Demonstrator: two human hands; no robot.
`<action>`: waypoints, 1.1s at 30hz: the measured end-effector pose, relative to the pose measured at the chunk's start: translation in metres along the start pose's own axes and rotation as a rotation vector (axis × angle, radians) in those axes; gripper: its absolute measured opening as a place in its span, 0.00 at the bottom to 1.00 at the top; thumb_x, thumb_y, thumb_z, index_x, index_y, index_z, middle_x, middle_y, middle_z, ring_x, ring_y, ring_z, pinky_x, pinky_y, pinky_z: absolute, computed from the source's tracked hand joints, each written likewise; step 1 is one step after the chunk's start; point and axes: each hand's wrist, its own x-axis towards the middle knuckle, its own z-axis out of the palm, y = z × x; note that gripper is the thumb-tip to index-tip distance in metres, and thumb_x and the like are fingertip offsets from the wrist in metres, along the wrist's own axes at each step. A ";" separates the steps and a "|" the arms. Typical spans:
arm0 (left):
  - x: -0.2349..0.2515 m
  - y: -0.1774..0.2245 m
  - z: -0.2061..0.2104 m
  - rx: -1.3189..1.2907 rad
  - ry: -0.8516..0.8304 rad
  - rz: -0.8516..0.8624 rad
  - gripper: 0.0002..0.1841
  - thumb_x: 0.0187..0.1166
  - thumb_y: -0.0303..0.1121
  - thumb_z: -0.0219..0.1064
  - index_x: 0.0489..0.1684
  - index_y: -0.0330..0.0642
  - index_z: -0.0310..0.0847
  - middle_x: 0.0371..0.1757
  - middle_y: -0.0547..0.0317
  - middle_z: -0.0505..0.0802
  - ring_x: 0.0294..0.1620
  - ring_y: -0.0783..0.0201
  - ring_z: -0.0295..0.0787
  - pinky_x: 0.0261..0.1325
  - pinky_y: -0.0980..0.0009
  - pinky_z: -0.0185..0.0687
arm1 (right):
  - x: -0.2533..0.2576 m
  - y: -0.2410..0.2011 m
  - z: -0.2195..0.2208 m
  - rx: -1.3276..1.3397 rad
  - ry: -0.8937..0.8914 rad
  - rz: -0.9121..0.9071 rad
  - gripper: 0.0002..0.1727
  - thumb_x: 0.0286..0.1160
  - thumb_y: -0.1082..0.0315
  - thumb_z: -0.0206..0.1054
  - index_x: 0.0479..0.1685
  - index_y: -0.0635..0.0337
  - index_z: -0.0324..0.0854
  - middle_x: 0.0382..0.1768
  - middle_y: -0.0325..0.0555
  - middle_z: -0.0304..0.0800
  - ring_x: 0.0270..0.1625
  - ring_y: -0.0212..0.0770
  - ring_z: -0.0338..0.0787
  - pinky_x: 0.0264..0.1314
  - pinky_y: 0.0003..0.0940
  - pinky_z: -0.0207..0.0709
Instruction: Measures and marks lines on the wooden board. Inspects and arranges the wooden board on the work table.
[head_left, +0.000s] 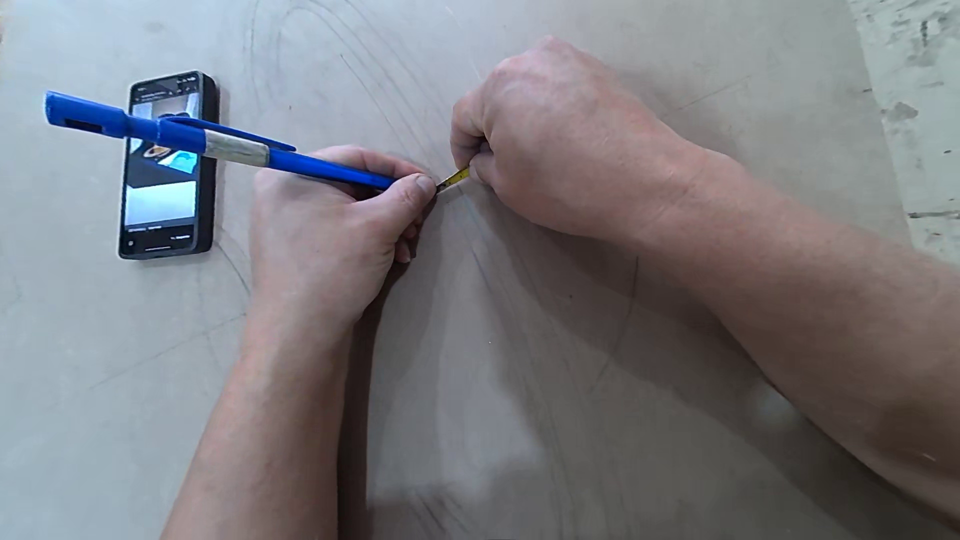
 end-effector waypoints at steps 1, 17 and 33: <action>-0.001 0.000 0.000 -0.001 -0.004 0.003 0.03 0.71 0.33 0.79 0.36 0.49 0.93 0.25 0.65 0.93 0.17 0.69 0.87 0.16 0.75 0.84 | -0.002 0.000 0.000 0.002 -0.001 0.002 0.07 0.81 0.62 0.66 0.43 0.39 0.91 0.34 0.31 0.88 0.42 0.35 0.88 0.39 0.42 0.79; -0.026 0.001 0.004 -0.005 -0.040 0.037 0.02 0.72 0.33 0.79 0.37 0.50 0.93 0.24 0.66 0.93 0.17 0.71 0.87 0.16 0.76 0.84 | -0.032 -0.007 0.006 -0.003 0.015 0.019 0.08 0.81 0.62 0.65 0.43 0.39 0.90 0.35 0.32 0.88 0.42 0.37 0.88 0.39 0.43 0.79; -0.038 0.001 0.005 0.011 -0.054 0.060 0.03 0.71 0.33 0.79 0.36 0.49 0.92 0.24 0.66 0.93 0.17 0.71 0.87 0.17 0.76 0.83 | -0.049 -0.011 0.010 -0.023 0.025 0.020 0.07 0.81 0.61 0.66 0.42 0.40 0.90 0.37 0.33 0.88 0.45 0.37 0.88 0.44 0.44 0.79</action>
